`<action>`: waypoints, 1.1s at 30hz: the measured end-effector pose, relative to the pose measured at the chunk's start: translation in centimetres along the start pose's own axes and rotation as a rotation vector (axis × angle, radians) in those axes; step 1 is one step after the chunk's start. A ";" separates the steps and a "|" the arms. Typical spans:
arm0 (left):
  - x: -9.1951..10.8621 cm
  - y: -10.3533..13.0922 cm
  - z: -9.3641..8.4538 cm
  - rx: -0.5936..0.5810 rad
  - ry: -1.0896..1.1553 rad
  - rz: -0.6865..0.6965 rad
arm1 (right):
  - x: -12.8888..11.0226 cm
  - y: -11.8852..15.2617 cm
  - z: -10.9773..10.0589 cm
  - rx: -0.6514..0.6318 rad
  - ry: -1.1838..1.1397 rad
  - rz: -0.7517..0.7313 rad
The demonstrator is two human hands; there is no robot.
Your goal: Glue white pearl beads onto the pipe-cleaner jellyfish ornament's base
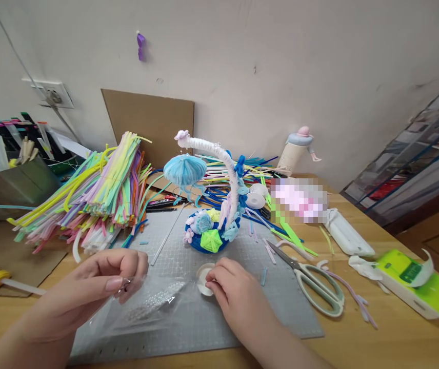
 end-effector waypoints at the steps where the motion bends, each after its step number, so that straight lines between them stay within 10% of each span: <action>1: -0.1 0.0 0.1 -0.009 0.000 -0.005 | 0.2 0.0 0.3 -0.002 0.002 0.001; 6: -0.2 0.0 0.2 -0.019 0.000 -0.013 | 0.3 0.1 -0.3 0.038 -0.014 0.034; 11: -0.3 0.2 0.3 -0.025 0.003 -0.035 | -3.4 1.7 -4.2 0.542 -0.068 -0.158; 15: -0.4 0.3 0.9 -0.065 -0.019 -0.044 | -8.1 1.0 -4.1 0.402 0.352 -0.669; 22: -0.6 0.4 1.7 -0.033 -0.113 -0.171 | -11.4 -1.2 -1.7 0.308 0.493 -0.750; 33: -0.8 0.7 2.5 -0.067 -0.003 -0.247 | -9.7 -0.2 -0.7 0.128 0.514 -0.557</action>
Point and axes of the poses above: each hand's wrist, its own y-axis away from the middle knuckle, its own z-axis out of the palm, x = y × z, the point moved 2 cm from there along -y, towards the middle knuckle, and after that the axes turned 2 degrees about -x, right-handed, at the moved point
